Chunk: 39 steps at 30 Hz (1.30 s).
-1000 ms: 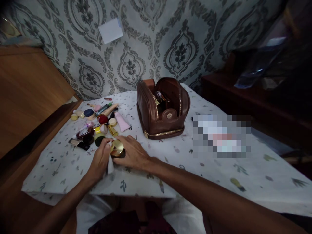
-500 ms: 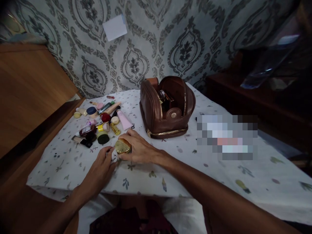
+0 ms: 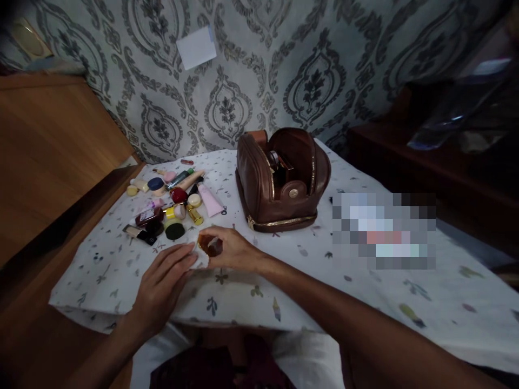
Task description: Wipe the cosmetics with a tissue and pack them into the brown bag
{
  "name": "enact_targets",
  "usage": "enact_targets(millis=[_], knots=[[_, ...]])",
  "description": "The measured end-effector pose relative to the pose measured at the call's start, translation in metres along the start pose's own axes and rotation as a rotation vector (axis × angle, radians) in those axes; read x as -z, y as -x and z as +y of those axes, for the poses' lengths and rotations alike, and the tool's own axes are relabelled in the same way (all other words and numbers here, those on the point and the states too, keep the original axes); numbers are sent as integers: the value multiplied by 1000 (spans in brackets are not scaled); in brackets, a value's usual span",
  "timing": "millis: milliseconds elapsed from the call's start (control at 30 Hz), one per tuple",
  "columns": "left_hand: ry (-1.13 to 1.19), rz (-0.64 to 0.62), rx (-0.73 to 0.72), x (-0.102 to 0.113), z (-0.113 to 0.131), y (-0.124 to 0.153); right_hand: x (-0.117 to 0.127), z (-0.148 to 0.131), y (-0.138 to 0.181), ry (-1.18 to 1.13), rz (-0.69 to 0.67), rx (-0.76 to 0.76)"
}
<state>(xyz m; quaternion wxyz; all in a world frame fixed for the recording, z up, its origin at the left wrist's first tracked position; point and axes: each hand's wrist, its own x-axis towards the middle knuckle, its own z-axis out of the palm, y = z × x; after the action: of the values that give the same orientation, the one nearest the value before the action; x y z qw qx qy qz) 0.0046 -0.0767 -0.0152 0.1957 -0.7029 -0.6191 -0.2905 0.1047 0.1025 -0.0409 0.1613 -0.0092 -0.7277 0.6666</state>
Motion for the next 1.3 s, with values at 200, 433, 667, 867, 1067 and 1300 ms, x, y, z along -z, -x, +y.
enact_targets(millis=[200, 433, 667, 867, 1067, 1300], knots=[[230, -14, 232, -6, -13, -21, 10, 3, 0, -50, -39, -87], [674, -137, 793, -25, -42, -15, 17, 4, -1, -50, -132, -98], [642, -71, 808, -16, -38, -17, 15, 0, 1, -67, -101, -89], [316, -29, 325, -3, -16, -14, 10, 2, 1, -40, -49, -41], [194, -42, 192, -5, -9, -12, 15, 13, 2, 12, -60, 3], [264, -45, 326, -5, -22, -15, 22, 3, 2, 164, -119, -10]])
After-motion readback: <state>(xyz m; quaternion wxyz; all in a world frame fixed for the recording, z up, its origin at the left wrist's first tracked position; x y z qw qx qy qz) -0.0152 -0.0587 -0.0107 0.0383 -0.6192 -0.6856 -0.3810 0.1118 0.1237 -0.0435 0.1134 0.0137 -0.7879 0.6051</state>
